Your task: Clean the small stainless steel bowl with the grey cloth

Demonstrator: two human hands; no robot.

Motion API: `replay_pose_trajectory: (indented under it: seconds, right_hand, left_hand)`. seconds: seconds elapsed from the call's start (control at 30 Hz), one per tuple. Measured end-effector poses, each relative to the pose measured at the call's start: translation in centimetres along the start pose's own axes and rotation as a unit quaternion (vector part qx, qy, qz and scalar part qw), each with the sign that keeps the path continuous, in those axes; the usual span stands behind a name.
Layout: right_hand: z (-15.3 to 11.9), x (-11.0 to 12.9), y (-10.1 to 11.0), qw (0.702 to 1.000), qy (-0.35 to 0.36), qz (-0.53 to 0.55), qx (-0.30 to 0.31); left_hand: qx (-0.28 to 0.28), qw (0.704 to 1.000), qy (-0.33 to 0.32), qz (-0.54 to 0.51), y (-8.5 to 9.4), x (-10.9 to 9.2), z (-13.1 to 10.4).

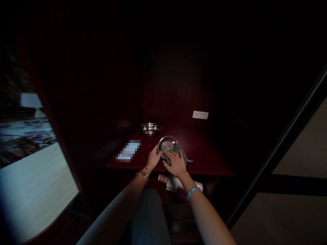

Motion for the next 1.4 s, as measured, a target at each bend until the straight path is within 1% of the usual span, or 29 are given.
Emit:
replay_pose_trajectory:
  seconds: [0.07,0.17,0.37,0.47,0.57,0.67,0.77,0.9,1.0,1.07,1.23,1.4]
  right_hand:
    - [0.3,-0.2,0.3,1.0,-0.001,-0.005,0.001]
    - [0.9,-0.6,0.8,1.0,0.013,-0.016,0.019]
    - [1.3,-1.1,0.8,0.999,0.017,-0.03,0.035]
    - [1.1,-1.2,0.5,0.999,0.02,-0.031,0.038]
    - [1.1,-1.4,0.4,0.999,0.018,-0.026,0.036]
    - [1.2,-1.4,0.3,0.999,0.014,-0.022,0.037]
    - [1.2,-1.4,0.3,0.999,0.016,-0.021,0.035]
    - [1.1,-1.1,0.5,0.999,0.032,-0.02,0.028]
    - [1.0,-1.0,0.7,0.999,0.031,-0.021,0.031]
    - [1.0,-1.0,0.8,0.999,0.024,-0.024,0.035]
    - [1.1,-1.0,0.7,0.999,0.011,-0.027,0.037]
    - [1.1,-1.0,0.6,0.999,0.014,-0.025,0.04]
  left_hand:
    - [-0.005,1.0,-0.004,-0.009,0.0,0.1,0.1]
    - [-0.002,1.0,-0.01,-0.006,-0.1,0.1,0.3]
    - [0.023,0.999,0.002,0.048,0.1,-0.5,0.1]
    - [0.046,0.993,0.012,0.107,0.1,-1.1,-0.2]
    - [0.089,0.982,0.007,0.167,-0.3,-1.7,-0.5]
    - [0.109,0.975,0.012,0.191,-0.7,-1.8,-0.5]
    - [0.094,0.981,0.017,0.168,-0.7,-1.2,-0.2]
    - [0.046,0.997,0.007,0.065,-0.2,-0.6,0.2]
    - [0.032,0.999,0.001,0.018,0.1,-0.7,0.3]
    - [0.029,0.999,0.009,0.029,0.2,-1.0,0.1]
    - [0.036,0.993,0.059,0.097,0.4,-1.8,-0.4]
    - [0.062,0.985,0.039,0.156,0.2,-1.7,-0.6]
Point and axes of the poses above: each hand's wrist, its own z-axis towards the middle knuckle, its own y-axis out of the back of the hand, x = y × z, the point moved 3 cm from there along z, towards the middle knuckle, and after that the axes turned 12 degrees about -y, right-handed, at the moved point
